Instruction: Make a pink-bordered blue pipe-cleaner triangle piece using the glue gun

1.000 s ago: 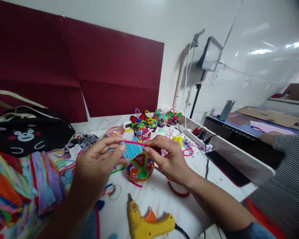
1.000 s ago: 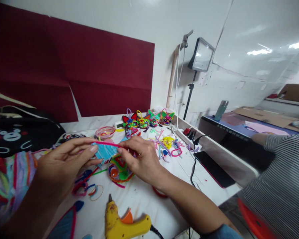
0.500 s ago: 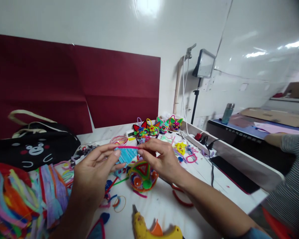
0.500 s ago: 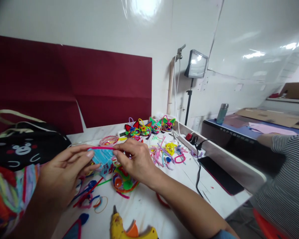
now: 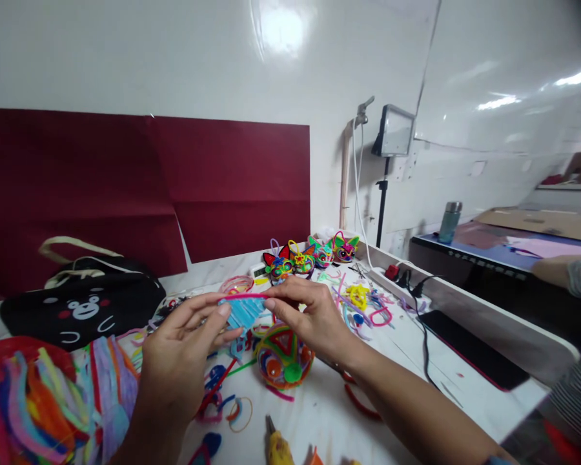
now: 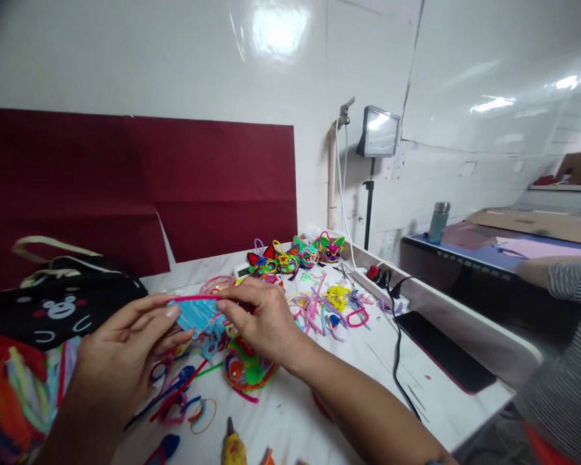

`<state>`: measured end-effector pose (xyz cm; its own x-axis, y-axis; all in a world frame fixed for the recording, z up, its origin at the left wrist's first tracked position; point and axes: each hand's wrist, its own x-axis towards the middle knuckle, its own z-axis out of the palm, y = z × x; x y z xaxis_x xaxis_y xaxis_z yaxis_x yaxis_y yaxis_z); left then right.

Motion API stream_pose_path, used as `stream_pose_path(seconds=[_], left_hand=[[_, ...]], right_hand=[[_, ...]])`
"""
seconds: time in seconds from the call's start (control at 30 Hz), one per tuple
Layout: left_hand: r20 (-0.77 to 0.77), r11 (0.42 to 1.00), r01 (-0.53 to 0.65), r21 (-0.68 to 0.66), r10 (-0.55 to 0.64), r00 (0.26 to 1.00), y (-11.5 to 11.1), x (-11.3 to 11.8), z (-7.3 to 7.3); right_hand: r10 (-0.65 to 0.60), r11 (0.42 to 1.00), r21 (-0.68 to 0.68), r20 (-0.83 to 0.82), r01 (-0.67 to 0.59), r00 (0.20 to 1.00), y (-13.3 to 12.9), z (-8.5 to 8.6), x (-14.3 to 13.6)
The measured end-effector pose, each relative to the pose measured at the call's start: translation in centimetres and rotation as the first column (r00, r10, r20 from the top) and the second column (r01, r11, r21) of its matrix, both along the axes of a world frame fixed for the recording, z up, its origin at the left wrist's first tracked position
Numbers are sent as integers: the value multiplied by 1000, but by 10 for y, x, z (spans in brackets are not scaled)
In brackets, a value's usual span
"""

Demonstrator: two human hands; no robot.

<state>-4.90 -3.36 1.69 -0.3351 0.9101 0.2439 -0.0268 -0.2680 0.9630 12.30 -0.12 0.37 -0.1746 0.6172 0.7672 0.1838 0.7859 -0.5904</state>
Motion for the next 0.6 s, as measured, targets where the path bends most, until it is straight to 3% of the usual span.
stream_pose_path(seconds=[0.6], left_hand=[[44, 999, -43, 17, 42, 998, -1, 2, -2]], right_hand=[[58, 997, 56, -82, -54, 995, 4, -6, -2]])
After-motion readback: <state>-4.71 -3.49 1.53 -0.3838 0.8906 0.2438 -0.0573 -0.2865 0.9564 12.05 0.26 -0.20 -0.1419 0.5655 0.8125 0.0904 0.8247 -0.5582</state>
